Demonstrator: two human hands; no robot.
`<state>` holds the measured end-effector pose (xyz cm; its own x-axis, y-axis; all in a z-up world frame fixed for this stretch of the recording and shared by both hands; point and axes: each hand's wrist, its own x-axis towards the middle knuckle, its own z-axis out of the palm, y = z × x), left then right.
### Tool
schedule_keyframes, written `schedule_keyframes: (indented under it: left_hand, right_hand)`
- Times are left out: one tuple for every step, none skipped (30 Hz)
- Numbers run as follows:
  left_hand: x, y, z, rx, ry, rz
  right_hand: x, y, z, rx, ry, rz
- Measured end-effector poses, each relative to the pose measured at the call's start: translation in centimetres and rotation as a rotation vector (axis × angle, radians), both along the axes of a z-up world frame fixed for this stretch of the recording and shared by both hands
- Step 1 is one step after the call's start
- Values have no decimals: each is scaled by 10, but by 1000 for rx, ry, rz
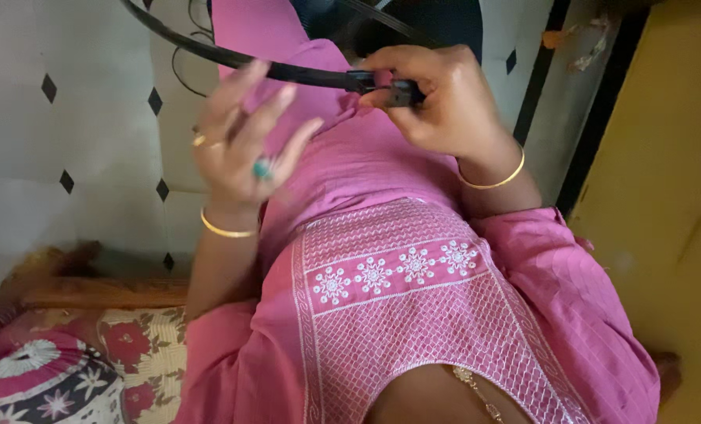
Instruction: The person uses a screwdriver to tighten a screw on a black circular fan guard while seated. They repeatedly insert the screwdriver into the screw head and turn it clockwise, holding the guard steady with the other hand.
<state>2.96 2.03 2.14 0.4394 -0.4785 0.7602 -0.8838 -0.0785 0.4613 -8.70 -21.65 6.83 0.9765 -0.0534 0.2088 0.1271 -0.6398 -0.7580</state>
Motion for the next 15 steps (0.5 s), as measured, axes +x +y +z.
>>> schedule_keyframes:
  left_hand:
    - [5,-2,8,76,-66,9]
    - [11,-3,14,148,-134,16]
    - [16,-4,18,221,-202,24]
    - [18,-6,22,297,-268,26]
    - [18,-7,26,373,-334,29]
    - [18,-9,29,350,-328,28]
    - [17,-11,30,328,-321,27]
    - [18,-12,31,305,-313,22]
    - [18,-13,31,298,-290,8]
    - [18,-14,30,292,-266,-2]
    - [18,-14,29,286,-243,-12]
    - [18,-16,28,271,-232,-11]
    - [17,-18,28,256,-222,-10]
    - [17,-19,27,240,-213,-3]
    - [17,-21,27,228,-193,3]
  right_hand:
    - [1,3,2,-6,3,5]
    - [3,5,4,-14,4,7]
    - [6,7,6,-20,-9,16]
    - [4,8,9,-22,-19,18]
    - [2,9,11,-25,-29,21]
    - [0,10,11,-34,-13,15]
    - [-1,10,11,-43,3,9]
    - [-2,10,12,-52,21,0]
    - [-2,9,13,-68,7,3]
    - [-1,9,14,-83,-7,10]
    - [-1,9,15,-98,-21,17]
    - [-1,10,16,-97,-10,5]
    - [0,12,18,-97,1,-7]
    - [1,12,20,-97,11,-15]
    - [2,13,23,-103,-38,6]
